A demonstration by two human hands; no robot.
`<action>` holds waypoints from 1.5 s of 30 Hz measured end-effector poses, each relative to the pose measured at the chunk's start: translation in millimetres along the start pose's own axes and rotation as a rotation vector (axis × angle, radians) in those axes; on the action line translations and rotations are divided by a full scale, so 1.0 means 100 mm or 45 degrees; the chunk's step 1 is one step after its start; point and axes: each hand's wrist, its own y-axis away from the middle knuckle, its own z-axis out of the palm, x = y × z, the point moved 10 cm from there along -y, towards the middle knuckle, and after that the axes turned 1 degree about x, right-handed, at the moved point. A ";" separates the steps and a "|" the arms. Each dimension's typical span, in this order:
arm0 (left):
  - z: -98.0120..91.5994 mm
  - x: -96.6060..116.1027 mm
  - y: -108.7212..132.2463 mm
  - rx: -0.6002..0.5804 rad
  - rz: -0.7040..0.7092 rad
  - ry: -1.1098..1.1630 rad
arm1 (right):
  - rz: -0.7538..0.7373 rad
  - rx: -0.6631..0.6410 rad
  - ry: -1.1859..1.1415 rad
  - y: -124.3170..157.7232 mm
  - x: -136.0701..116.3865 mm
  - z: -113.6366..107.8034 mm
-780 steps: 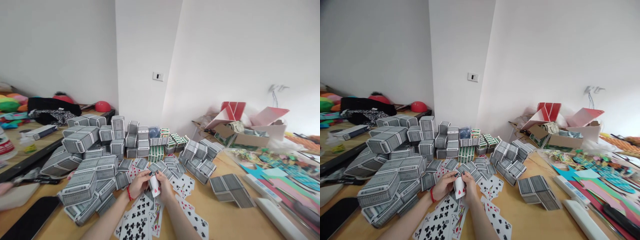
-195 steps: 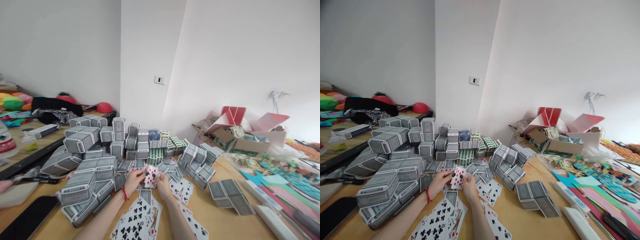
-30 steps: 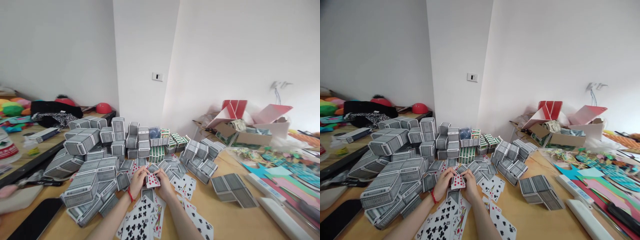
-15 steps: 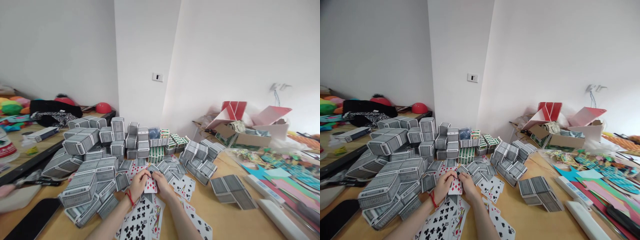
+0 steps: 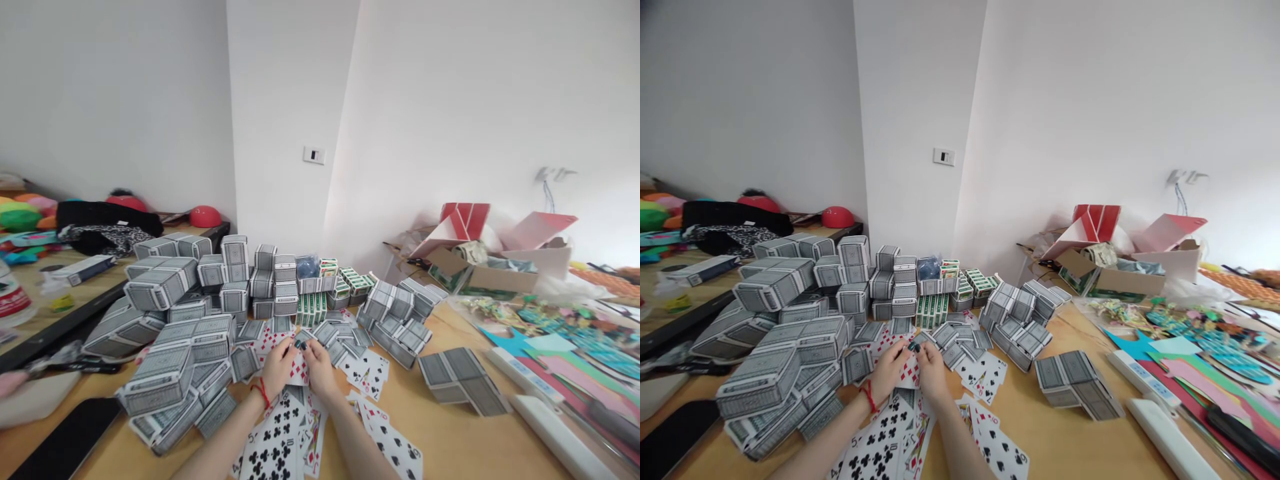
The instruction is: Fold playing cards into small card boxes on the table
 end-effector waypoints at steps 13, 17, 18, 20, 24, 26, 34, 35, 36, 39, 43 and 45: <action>-0.06 0.03 0.01 0.081 0.015 -0.009 | 0.128 -0.005 -0.111 0.00 0.07 0.00; -0.11 0.14 0.04 0.123 0.122 -0.189 | 0.095 0.016 -0.108 0.01 0.03 -0.01; -0.16 0.14 0.04 0.170 0.129 -0.208 | 0.123 -0.015 -0.145 0.01 0.05 0.02; -0.29 0.13 0.04 0.291 0.121 -0.230 | 0.223 -0.117 -0.249 0.04 0.12 0.10; -0.46 0.12 0.04 0.427 0.089 -0.252 | 0.285 -0.180 -0.350 0.04 0.22 0.17; -0.42 0.14 0.04 0.382 0.107 -0.221 | 0.241 -0.053 -0.389 0.01 0.23 0.06; 0.15 0.21 0.14 -0.234 0.160 -0.114 | 0.282 0.195 -0.681 -0.05 0.19 -0.21; 0.16 0.19 0.13 -0.248 0.147 -0.133 | 0.281 0.179 -0.664 -0.05 0.18 -0.20; 0.15 0.17 0.12 -0.231 0.132 -0.152 | 0.283 0.153 -0.637 -0.04 0.18 -0.19; 0.04 0.12 0.06 -0.105 0.109 -0.182 | 0.291 0.060 -0.514 -0.02 0.20 -0.12; -0.08 0.13 0.04 0.034 0.155 -0.221 | 0.291 -0.010 -0.490 0.01 0.18 -0.05; -0.18 0.14 0.04 0.162 0.174 -0.243 | 0.297 -0.060 -0.551 0.02 0.15 0.00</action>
